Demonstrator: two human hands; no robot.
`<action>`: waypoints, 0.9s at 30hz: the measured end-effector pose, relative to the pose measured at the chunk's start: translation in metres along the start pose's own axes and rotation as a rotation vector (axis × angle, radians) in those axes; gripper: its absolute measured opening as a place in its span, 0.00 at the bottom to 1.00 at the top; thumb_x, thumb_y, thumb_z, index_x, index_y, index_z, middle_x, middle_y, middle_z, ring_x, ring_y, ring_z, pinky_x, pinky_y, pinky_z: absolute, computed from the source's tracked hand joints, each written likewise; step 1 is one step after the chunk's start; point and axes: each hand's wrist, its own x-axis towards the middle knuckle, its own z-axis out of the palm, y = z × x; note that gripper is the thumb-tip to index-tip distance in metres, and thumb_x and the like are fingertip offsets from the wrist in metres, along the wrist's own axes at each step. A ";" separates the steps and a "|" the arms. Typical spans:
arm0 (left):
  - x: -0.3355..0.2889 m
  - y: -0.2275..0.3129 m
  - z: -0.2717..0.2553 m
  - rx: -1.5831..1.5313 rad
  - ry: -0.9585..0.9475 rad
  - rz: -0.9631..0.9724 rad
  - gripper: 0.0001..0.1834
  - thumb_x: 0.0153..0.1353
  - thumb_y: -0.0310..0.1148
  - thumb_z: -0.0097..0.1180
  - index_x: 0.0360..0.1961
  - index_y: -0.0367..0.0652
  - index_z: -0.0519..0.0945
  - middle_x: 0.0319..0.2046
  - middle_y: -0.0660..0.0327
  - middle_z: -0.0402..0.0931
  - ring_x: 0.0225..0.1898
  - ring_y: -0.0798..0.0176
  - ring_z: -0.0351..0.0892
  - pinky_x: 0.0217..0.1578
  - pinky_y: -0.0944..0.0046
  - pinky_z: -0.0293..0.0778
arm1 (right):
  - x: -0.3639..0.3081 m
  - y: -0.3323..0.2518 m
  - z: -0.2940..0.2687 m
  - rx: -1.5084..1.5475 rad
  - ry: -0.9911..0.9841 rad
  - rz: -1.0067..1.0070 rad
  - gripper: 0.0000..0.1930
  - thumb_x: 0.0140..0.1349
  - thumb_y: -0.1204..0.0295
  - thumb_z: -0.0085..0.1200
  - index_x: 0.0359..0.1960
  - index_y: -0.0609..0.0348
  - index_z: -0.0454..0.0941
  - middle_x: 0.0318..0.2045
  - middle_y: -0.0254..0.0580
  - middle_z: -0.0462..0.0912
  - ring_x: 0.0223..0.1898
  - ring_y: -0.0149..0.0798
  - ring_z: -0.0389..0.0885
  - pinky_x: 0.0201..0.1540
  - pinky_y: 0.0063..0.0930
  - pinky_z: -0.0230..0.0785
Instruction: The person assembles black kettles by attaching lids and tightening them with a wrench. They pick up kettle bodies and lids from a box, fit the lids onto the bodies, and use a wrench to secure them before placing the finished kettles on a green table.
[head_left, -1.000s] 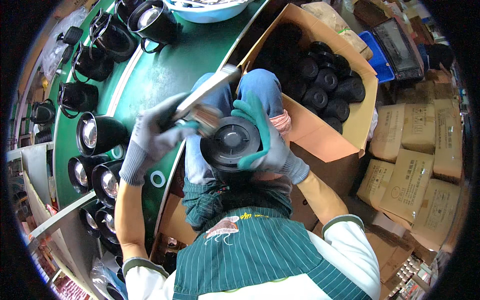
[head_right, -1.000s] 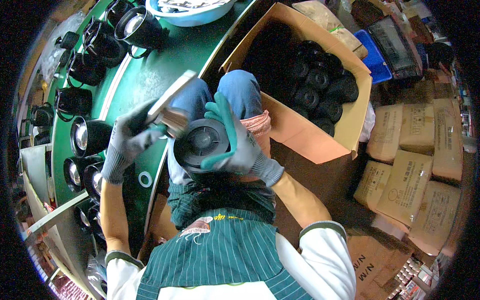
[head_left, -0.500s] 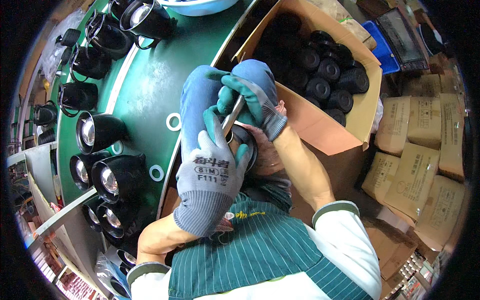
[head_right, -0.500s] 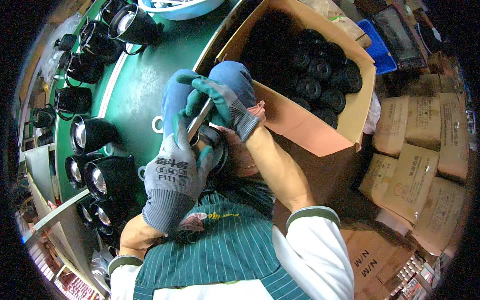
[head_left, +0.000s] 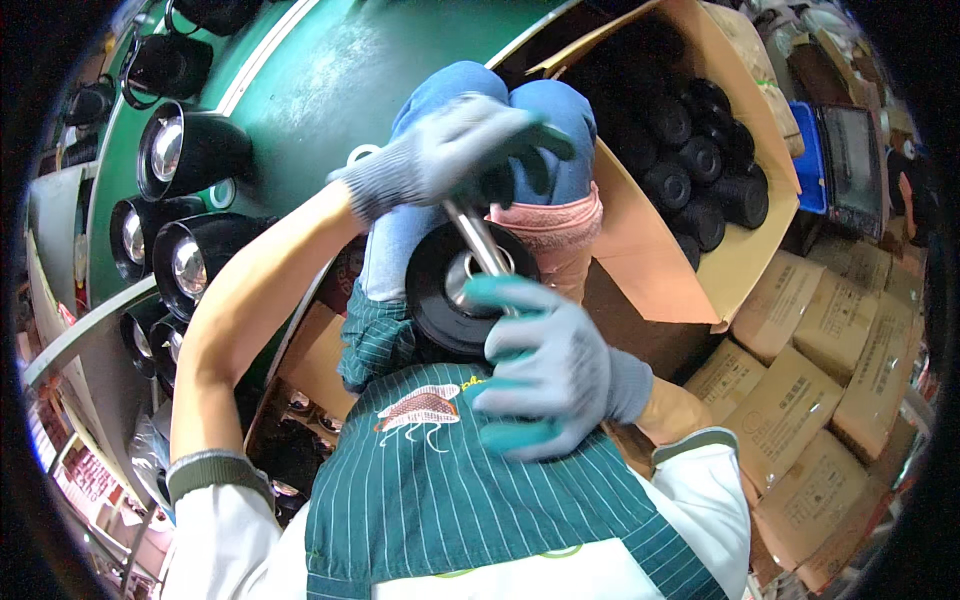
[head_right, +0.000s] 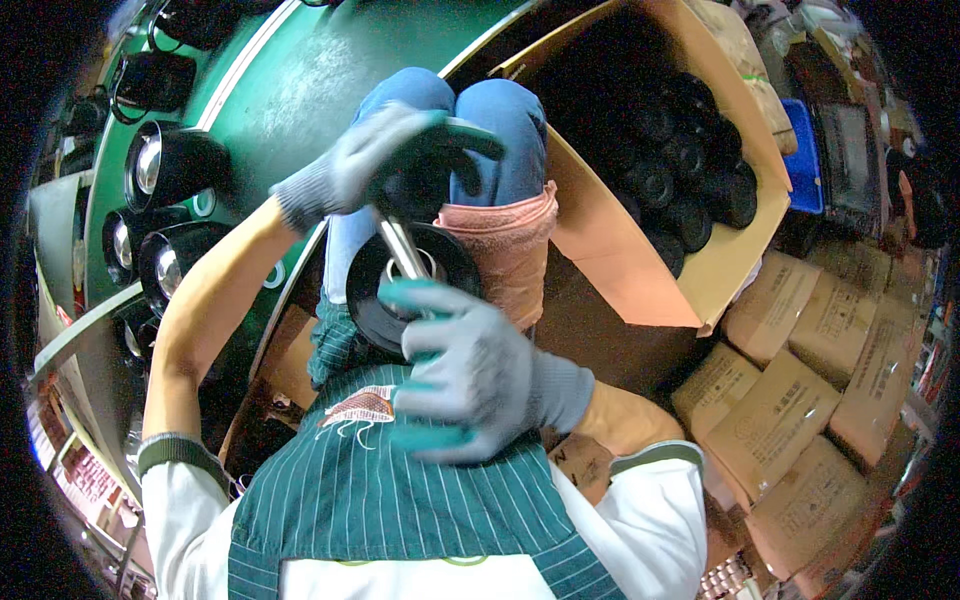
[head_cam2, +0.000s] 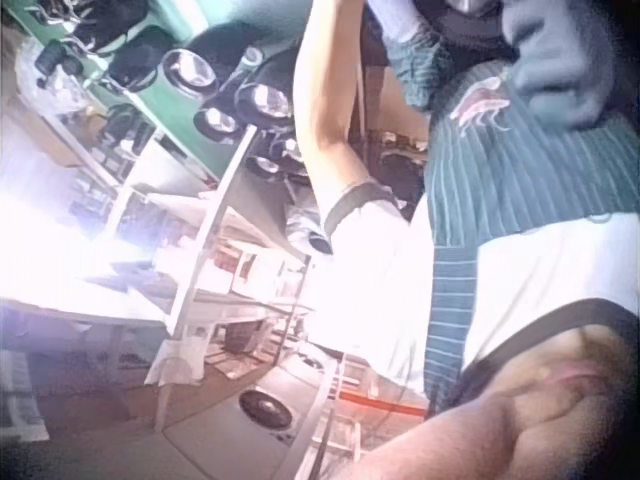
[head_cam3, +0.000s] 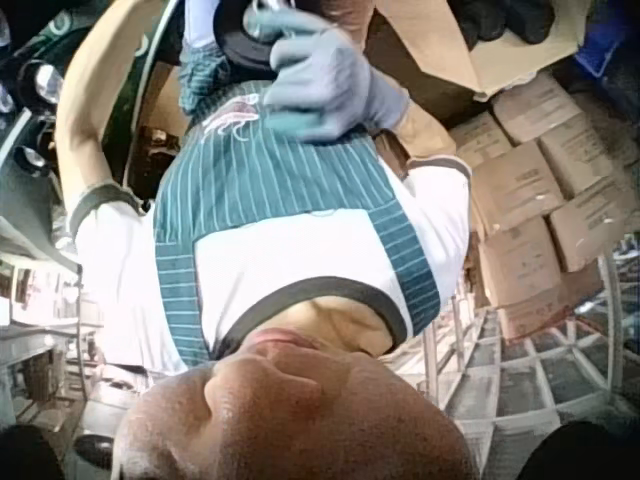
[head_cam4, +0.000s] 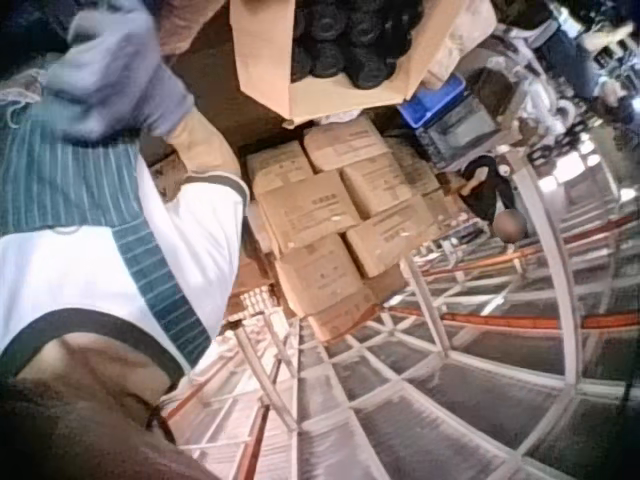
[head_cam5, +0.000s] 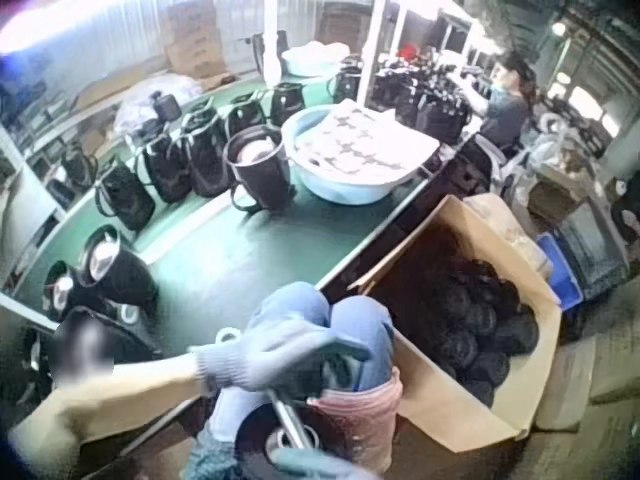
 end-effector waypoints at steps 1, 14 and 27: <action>0.012 -0.006 0.012 -0.032 -0.038 0.052 0.28 0.65 0.24 0.54 0.67 0.37 0.69 0.50 0.46 0.76 0.52 0.45 0.79 0.58 0.54 0.74 | 0.004 -0.003 0.008 -0.083 -0.168 0.026 0.13 0.49 0.54 0.62 0.23 0.49 0.81 0.15 0.29 0.68 0.29 0.36 0.75 0.60 0.55 0.69; 0.056 -0.041 0.032 -0.103 -0.073 0.382 0.30 0.64 0.23 0.54 0.69 0.38 0.67 0.50 0.46 0.77 0.51 0.41 0.80 0.54 0.48 0.76 | 0.059 0.009 0.002 -0.164 0.107 0.041 0.20 0.64 0.48 0.54 0.29 0.52 0.78 0.29 0.44 0.81 0.35 0.37 0.83 0.44 0.44 0.74; -0.119 -0.085 -0.084 -0.397 0.446 -1.532 0.38 0.66 0.65 0.54 0.57 0.38 0.81 0.28 0.54 0.82 0.29 0.61 0.81 0.28 0.64 0.75 | -0.032 -0.001 0.052 -0.199 0.485 0.649 0.58 0.49 0.47 0.75 0.77 0.57 0.54 0.72 0.61 0.60 0.75 0.56 0.58 0.76 0.48 0.50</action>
